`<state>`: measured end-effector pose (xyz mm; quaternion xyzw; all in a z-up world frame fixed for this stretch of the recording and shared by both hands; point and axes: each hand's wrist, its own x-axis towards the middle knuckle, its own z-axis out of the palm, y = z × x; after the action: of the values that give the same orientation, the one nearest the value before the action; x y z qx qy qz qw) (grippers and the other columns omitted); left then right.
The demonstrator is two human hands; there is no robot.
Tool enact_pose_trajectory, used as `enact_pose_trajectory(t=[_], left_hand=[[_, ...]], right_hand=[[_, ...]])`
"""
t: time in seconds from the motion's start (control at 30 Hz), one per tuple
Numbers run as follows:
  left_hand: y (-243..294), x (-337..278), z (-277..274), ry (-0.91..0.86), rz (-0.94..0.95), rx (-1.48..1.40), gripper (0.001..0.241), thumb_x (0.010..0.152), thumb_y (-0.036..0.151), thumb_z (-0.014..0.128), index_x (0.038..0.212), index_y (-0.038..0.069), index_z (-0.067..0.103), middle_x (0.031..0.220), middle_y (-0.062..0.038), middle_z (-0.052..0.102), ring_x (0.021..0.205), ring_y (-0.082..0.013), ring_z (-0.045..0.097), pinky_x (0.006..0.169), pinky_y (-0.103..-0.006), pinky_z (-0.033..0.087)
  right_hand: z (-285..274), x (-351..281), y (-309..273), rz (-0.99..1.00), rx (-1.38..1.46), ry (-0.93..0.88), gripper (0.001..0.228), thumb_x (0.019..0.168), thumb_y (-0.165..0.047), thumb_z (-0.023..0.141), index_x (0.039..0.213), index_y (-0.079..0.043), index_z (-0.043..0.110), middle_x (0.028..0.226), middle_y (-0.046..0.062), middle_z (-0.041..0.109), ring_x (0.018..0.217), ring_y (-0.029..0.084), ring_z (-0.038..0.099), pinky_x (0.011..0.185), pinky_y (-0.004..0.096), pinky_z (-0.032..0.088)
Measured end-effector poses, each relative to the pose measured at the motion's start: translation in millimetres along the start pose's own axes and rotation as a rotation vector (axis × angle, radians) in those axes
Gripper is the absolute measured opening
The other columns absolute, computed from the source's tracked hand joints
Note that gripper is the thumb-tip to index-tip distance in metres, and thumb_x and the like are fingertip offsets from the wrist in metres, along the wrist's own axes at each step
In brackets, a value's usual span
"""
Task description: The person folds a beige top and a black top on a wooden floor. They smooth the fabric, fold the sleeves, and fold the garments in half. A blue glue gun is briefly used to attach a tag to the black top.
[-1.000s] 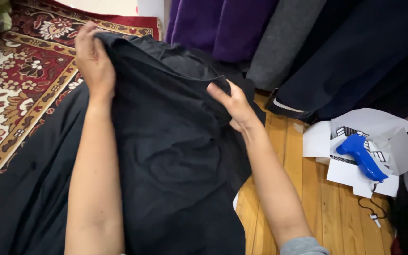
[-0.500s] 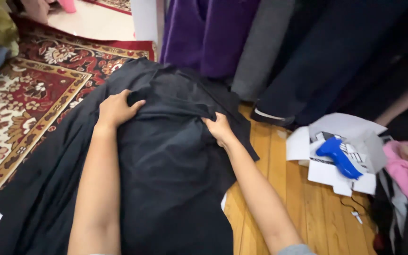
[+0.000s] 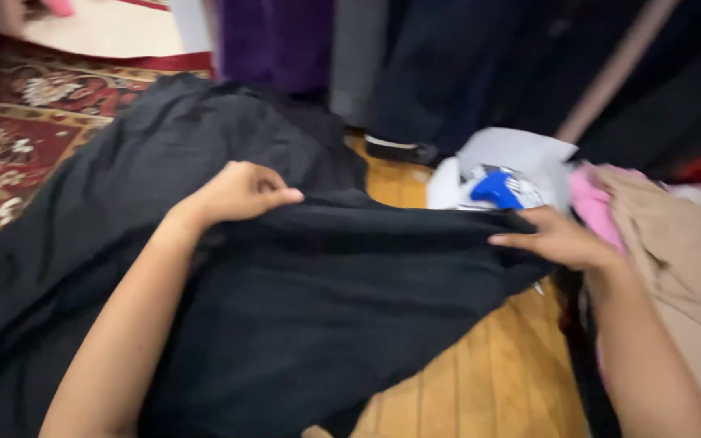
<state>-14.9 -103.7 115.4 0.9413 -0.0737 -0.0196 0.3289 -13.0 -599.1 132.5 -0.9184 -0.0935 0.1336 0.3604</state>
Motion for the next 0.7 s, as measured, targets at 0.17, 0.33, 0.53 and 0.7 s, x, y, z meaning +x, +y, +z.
enact_pose_trajectory(t=[0.17,0.33,0.53,0.7], left_hand=[[88.1,24.3,59.2,-0.425,0.172,-0.025,0.035,0.085,0.047,0.077,0.084,0.012,0.08,0.073,0.006,0.07,0.072,-0.003,0.057,0.071,-0.0247,0.047],[77.1,76.2,101.7,-0.28,0.279,0.083,0.029,0.087,0.045,0.077,0.089,0.016,0.076,0.084,0.003,0.076,0.08,-0.0073,0.066,0.076,-0.0272,0.049],[-13.3,118.9,113.3,0.138,0.224,0.018,0.032,0.083,0.034,0.086,0.106,0.017,0.075,0.097,0.0,0.076,0.087,-0.0155,0.066,0.083,-0.0304,0.048],[-65.0,92.3,76.4,0.319,0.123,0.168,0.023,0.088,0.019,0.078,0.111,0.016,0.076,0.102,-0.008,0.078,0.095,-0.0278,0.072,0.082,-0.0404,0.053]], right_hand=[[-80.3,-89.9,80.1,0.323,0.269,0.152,0.011,0.087,-0.001,0.081,0.095,0.006,0.08,0.083,0.016,0.079,0.069,0.024,0.07,0.062,0.037,0.058],[-110.0,-109.3,184.4,0.262,0.063,0.352,0.03,0.075,-0.018,0.094,0.077,-0.013,0.065,0.086,-0.012,0.052,0.082,0.005,0.046,0.073,0.021,0.035],[-100.4,-104.7,135.5,0.406,0.214,0.279,0.018,0.08,-0.004,0.087,0.098,0.0,0.083,0.094,0.004,0.077,0.089,0.012,0.064,0.08,0.026,0.048],[-79.6,-79.7,157.4,0.325,0.047,0.253,0.018,0.086,0.0,0.078,0.104,-0.004,0.081,0.097,0.003,0.078,0.09,0.011,0.064,0.085,0.025,0.047]])
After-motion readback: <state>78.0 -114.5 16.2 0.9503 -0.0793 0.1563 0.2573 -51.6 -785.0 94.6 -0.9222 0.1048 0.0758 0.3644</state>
